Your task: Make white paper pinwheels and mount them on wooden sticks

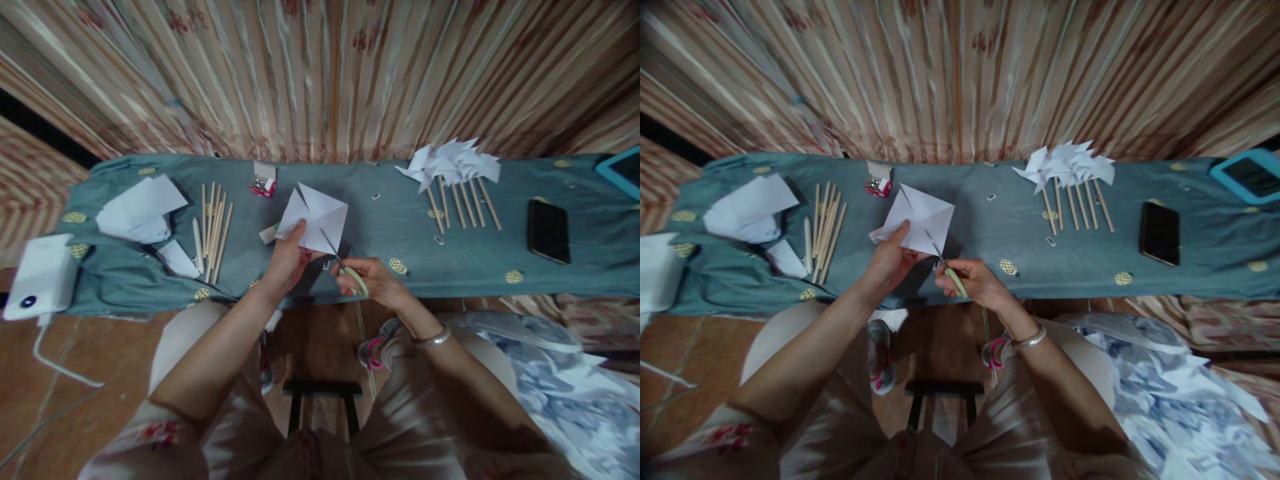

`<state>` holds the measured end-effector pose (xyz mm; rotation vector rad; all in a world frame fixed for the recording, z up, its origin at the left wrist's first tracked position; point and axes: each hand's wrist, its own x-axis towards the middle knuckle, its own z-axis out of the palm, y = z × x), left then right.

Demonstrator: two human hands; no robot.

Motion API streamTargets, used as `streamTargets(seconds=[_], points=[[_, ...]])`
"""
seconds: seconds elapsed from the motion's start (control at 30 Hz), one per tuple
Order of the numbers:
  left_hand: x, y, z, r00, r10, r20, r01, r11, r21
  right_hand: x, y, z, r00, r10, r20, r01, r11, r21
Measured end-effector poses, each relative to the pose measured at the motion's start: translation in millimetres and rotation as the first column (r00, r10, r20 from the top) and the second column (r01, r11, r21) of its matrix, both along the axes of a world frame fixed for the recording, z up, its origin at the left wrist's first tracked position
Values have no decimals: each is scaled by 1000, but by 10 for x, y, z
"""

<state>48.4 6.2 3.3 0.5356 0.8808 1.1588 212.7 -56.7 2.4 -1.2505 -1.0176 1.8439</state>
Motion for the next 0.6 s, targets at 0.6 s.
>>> streamTargets(seconds=[0.6], points=[[45,-40,64,999,2,-50,-6,997,-74,-2,2,-23,999,-35,0,35,999,-5]])
